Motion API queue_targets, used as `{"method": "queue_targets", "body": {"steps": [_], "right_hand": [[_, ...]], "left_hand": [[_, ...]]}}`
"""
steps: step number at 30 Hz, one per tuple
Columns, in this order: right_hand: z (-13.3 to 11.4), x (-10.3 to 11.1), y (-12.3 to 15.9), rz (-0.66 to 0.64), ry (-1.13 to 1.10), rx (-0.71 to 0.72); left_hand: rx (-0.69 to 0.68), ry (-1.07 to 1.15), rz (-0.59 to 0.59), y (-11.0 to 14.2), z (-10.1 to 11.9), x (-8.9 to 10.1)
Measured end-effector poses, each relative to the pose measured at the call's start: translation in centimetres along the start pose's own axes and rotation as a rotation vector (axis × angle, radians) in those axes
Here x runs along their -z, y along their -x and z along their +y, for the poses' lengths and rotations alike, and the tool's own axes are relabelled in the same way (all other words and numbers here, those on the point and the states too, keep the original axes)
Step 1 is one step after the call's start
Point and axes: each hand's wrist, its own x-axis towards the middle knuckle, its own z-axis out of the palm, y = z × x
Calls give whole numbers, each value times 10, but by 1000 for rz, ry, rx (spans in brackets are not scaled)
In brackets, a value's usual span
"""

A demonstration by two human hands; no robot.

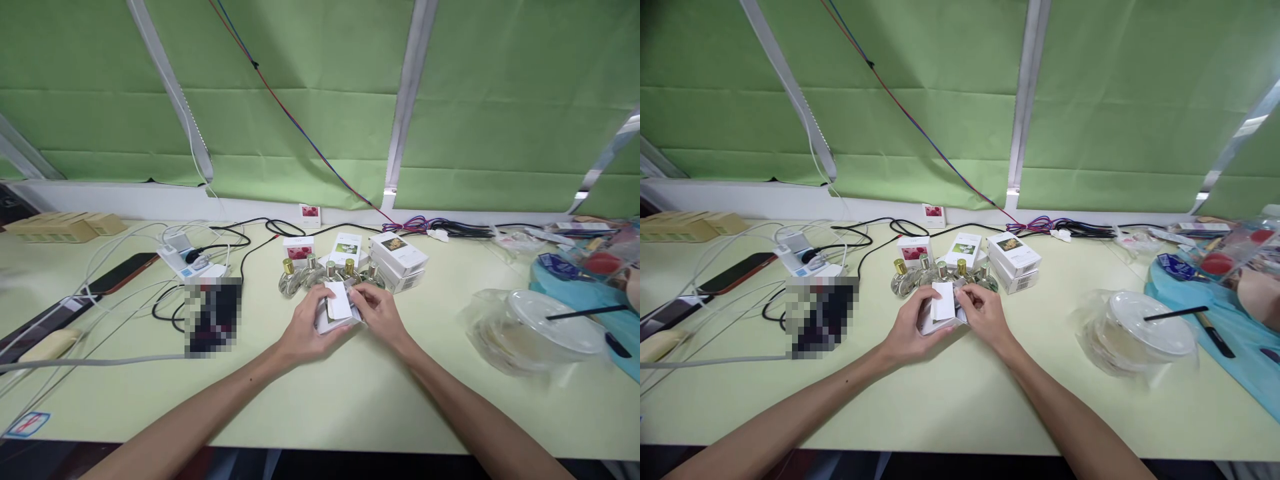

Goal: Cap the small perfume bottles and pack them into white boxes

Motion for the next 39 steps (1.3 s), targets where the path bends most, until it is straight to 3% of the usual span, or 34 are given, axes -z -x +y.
{"method": "queue_targets", "body": {"steps": [8, 23, 32, 39], "right_hand": [[2, 1, -1, -41, 10, -37], [1, -1, 1, -47, 59, 8], [2, 0, 0, -76, 48, -11], [4, 1, -1, -92, 60, -6]], "left_hand": [[-62, 31, -67, 0, -5, 2], [-14, 17, -7, 1, -1, 2], [-94, 42, -42, 0, -5, 1], [-71, 28, -61, 1, -4, 2]]}}
